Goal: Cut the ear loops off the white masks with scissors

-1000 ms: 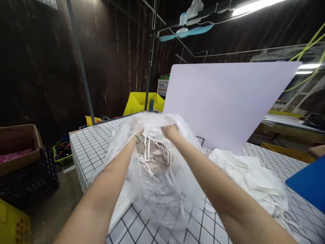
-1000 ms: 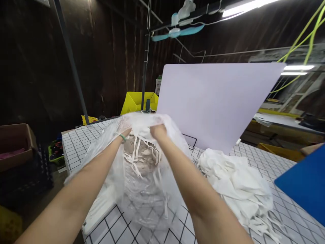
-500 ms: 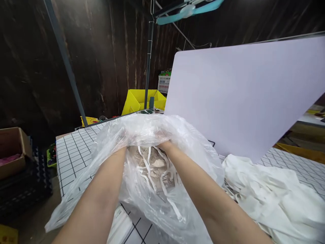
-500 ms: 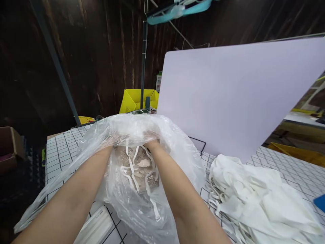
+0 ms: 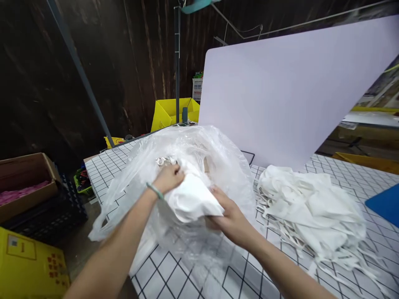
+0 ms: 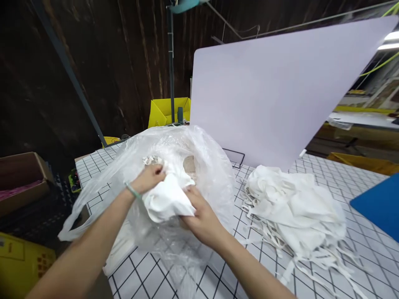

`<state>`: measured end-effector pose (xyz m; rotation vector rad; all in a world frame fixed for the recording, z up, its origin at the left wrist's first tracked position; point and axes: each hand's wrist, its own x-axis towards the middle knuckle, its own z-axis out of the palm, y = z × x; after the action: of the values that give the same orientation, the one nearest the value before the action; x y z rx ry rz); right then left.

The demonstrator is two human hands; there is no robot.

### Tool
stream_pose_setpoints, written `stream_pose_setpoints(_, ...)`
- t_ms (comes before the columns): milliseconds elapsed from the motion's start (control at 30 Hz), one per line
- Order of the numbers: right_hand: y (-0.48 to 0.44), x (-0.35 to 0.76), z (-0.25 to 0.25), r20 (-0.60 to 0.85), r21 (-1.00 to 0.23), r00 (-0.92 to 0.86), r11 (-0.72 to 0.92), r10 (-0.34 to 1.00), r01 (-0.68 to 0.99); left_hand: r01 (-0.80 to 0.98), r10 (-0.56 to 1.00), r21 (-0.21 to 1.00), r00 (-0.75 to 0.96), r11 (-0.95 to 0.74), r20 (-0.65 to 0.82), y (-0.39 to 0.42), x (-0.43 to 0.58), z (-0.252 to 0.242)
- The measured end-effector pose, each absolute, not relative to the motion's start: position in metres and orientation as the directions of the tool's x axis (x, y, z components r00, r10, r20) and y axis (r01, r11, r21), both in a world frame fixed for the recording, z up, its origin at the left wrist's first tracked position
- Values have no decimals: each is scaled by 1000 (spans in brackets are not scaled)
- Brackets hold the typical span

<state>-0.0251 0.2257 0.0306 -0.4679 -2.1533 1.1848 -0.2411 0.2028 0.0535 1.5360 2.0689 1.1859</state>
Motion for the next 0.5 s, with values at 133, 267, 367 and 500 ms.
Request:
stream_pose_setpoints(133, 189, 32, 6, 106, -993, -636, 112, 764, -31, 512, 972, 858, -178, -42, 154, 131, -145, 30)
stream_pose_setpoints(267, 161, 85, -28, -23, -998, -667, 24, 745, 61, 282, 975, 942, 178, -183, 136, 70, -90, 21)
stream_pose_setpoints(367, 139, 113, -50, -150, -971, -688, 24, 709, 237, 683, 923, 709, 365, -176, -122, 74, -106, 41)
stream_pose_setpoints(500, 126, 116, -31, -216, -802, -807, 372, 549, 468, 898, 986, 417, -87, 141, -145, 149, -176, 71)
